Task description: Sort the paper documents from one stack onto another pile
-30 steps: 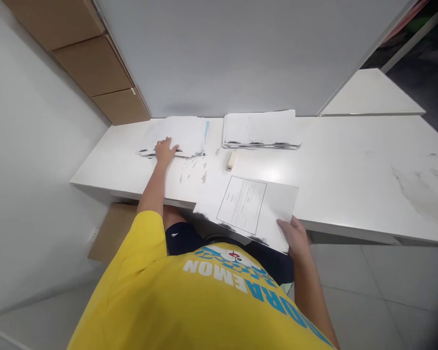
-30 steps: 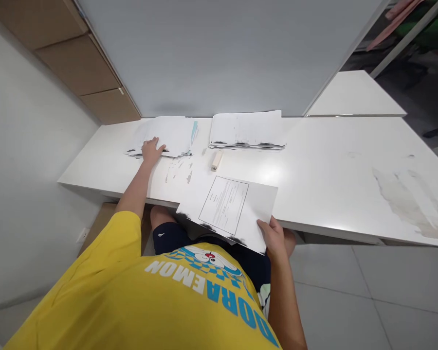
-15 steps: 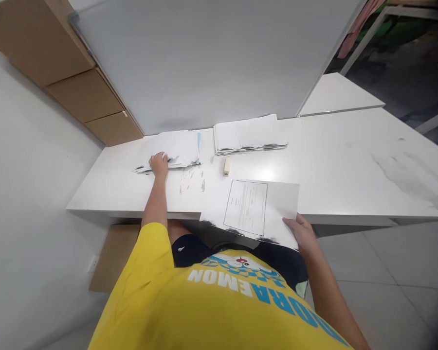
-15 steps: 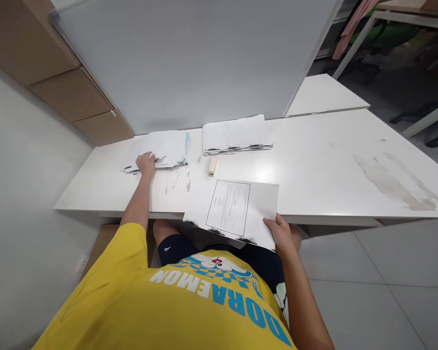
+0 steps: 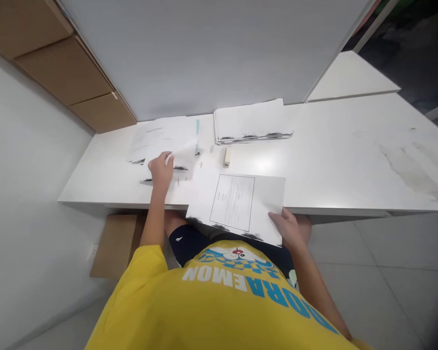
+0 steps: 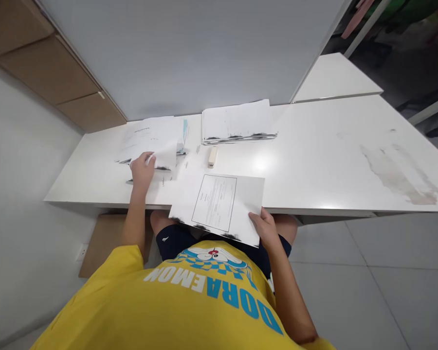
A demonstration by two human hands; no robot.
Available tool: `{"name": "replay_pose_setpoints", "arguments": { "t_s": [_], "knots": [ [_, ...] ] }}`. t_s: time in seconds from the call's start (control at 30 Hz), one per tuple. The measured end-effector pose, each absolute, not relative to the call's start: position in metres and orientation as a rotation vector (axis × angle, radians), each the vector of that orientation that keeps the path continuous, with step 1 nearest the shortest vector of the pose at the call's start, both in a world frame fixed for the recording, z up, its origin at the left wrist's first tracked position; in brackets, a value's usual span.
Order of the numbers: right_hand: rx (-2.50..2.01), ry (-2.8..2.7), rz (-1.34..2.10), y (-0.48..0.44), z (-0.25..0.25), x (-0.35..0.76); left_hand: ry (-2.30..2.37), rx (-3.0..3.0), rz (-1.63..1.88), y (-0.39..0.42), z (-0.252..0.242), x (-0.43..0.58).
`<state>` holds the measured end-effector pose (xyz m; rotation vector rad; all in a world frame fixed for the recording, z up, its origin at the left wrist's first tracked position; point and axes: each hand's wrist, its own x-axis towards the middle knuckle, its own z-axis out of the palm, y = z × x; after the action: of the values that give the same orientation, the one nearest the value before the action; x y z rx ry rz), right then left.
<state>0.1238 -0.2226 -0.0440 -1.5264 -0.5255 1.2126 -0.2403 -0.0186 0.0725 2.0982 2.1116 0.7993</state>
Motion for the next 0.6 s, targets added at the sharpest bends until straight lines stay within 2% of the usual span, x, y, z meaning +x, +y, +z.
{"name": "replay_pose_setpoints", "arguments": {
  "t_s": [0.27, 0.43, 0.6],
  "knots": [
    [-1.389, -0.649, 1.350, -0.206, -0.032, 0.094, 1.660, 2.260, 0.859, -0.166, 0.026, -0.170],
    [-1.371, -0.609, 1.415, -0.203, -0.038, 0.089, 1.212, 2.308, 0.595, -0.199, 0.010, -0.146],
    [-1.430, -0.665, 1.357, -0.205, -0.037, 0.085, 0.957, 2.335, 0.384, -0.208, 0.011, -0.130]
  ]
}}
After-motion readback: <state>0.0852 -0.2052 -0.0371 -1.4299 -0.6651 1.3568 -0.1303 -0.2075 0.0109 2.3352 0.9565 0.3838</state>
